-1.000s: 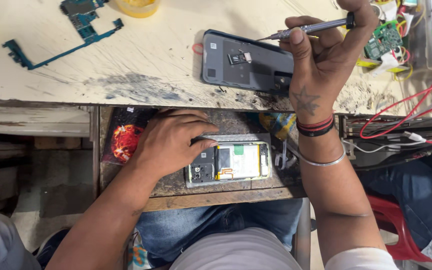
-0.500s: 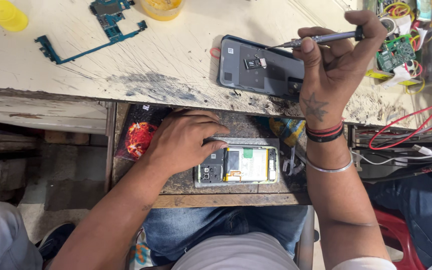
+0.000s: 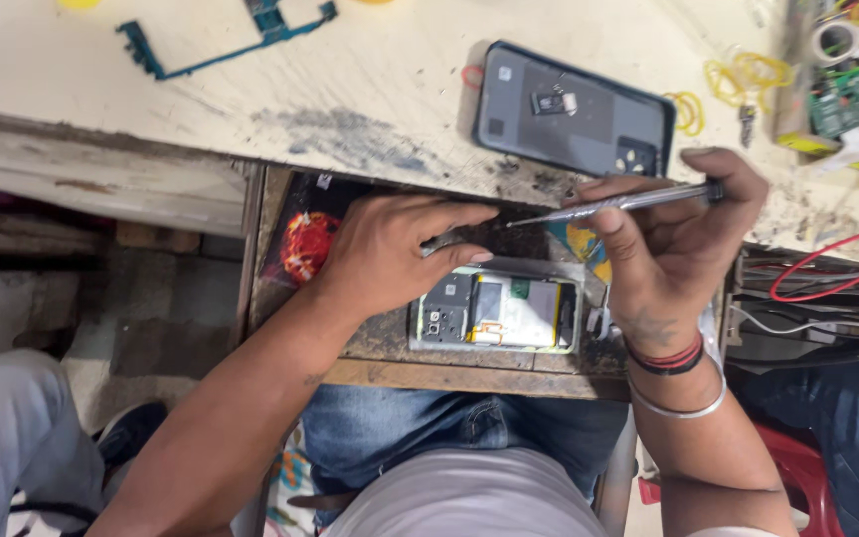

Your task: The person uses a screwdriver to remove screws from a disassembled mobile phone on a workbench. They repeatedly loosen and remove screws from the phone's internal frame and place them on the table. The phone remains open with its battery and circuitry exposed throughout the clip.

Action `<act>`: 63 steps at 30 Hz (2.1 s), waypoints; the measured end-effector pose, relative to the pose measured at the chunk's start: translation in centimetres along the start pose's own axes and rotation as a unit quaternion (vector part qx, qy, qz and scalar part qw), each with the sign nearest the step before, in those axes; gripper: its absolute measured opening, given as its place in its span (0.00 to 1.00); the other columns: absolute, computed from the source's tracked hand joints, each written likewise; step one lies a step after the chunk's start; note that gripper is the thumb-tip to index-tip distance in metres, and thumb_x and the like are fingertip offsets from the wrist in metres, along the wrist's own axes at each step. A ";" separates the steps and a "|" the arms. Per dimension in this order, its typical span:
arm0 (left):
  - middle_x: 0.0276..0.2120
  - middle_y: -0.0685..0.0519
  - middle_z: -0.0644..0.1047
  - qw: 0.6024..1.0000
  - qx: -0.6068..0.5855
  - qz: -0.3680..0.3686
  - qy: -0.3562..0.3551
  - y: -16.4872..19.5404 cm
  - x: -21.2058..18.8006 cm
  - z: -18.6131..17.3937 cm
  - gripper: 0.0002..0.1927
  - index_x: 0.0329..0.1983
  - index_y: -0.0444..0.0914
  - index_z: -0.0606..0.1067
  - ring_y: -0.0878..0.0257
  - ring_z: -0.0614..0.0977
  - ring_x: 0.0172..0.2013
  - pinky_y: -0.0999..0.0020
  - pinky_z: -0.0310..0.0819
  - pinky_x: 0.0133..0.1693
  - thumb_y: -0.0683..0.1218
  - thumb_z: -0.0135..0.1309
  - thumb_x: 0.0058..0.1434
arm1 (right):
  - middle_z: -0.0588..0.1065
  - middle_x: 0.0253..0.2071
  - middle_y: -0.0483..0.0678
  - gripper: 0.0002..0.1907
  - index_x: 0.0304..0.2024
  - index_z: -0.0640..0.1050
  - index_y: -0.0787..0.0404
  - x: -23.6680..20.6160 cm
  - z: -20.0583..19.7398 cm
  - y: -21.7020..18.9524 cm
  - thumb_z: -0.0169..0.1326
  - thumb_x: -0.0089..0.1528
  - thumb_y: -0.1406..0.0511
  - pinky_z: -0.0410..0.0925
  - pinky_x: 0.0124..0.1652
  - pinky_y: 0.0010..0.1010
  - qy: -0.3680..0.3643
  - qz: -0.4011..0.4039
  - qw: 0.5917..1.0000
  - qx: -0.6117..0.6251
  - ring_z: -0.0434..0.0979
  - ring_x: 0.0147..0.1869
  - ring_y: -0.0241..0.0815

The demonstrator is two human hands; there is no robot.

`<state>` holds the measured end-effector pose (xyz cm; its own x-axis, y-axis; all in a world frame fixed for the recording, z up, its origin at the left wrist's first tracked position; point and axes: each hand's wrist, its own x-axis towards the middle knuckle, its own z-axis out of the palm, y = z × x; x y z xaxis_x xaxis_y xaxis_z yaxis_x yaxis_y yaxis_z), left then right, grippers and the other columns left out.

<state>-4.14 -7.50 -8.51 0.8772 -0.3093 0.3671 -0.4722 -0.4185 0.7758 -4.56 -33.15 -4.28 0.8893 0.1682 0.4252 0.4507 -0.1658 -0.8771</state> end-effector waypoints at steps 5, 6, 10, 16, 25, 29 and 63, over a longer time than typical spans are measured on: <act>0.37 0.50 0.84 0.998 -0.042 0.034 0.011 -0.6 0.0 0.5 0.14 0.46 0.44 0.84 0.55 0.87 0.35 0.63 0.81 0.37 0.51 0.66 0.59 | 0.79 0.48 0.60 0.27 0.65 0.54 0.57 -1.3 1.2 2.0 0.57 0.77 0.76 0.72 0.58 0.31 -0.048 0.004 0.998 0.031 0.80 0.53 0.45; 0.37 0.51 0.84 0.998 -0.043 0.034 0.011 -0.8 0.1 0.6 0.12 0.45 0.44 0.84 0.56 0.87 0.36 0.63 0.81 0.37 0.51 0.66 0.60 | 0.79 0.47 0.60 0.27 0.65 0.54 0.57 -1.3 1.2 2.2 0.57 0.76 0.76 0.72 0.57 0.31 -0.053 0.004 0.998 0.027 0.80 0.52 0.45; 0.37 0.52 0.85 0.998 -0.047 0.040 0.008 -1.4 0.2 1.1 0.08 0.42 0.43 0.84 0.57 0.87 0.36 0.63 0.81 0.36 0.49 0.65 0.61 | 0.78 0.46 0.60 0.27 0.63 0.53 0.57 -1.1 1.4 2.4 0.56 0.75 0.76 0.74 0.56 0.33 -0.064 0.006 0.998 0.018 0.81 0.51 0.46; 0.32 0.53 0.84 0.999 -0.024 0.033 0.007 -1.6 0.2 1.4 0.10 0.38 0.42 0.84 0.58 0.86 0.33 0.63 0.79 0.33 0.52 0.66 0.59 | 0.78 0.45 0.61 0.27 0.62 0.53 0.56 -1.1 1.9 2.1 0.56 0.72 0.75 0.77 0.55 0.34 -0.065 -0.025 0.997 -0.016 0.83 0.50 0.49; 0.32 0.53 0.83 0.999 -0.004 0.034 0.010 -2.5 0.4 2.0 0.12 0.35 0.43 0.83 0.56 0.85 0.33 0.60 0.78 0.34 0.55 0.67 0.57 | 0.76 0.46 0.64 0.27 0.62 0.52 0.58 -1.4 1.9 2.5 0.55 0.72 0.77 0.78 0.51 0.31 -0.087 -0.072 0.990 -0.086 0.84 0.50 0.52; 0.32 0.53 0.84 1.000 -0.001 0.012 -0.005 -2.7 0.4 2.1 0.12 0.37 0.44 0.84 0.55 0.86 0.34 0.59 0.78 0.36 0.55 0.67 0.57 | 0.76 0.47 0.65 0.28 0.62 0.52 0.58 -1.7 2.0 2.8 0.55 0.73 0.77 0.77 0.53 0.32 -0.089 -0.084 0.987 -0.099 0.83 0.51 0.53; 0.44 0.53 0.84 0.997 0.062 0.000 -0.045 -4.3 -0.1 1.5 0.16 0.47 0.44 0.83 0.52 0.84 0.44 0.55 0.78 0.46 0.45 0.64 0.54 | 0.81 0.42 0.58 0.19 0.46 0.77 0.62 0.4 6.8 0.3 0.72 0.56 0.70 0.76 0.42 0.35 -0.252 -0.119 0.930 -0.238 0.86 0.45 0.51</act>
<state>-2.30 -6.95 -12.63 0.8687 -0.3822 0.3152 -0.4840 -0.5189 0.7046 -4.58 -26.53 -5.85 0.6652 0.6694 0.3309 0.7198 -0.4570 -0.5225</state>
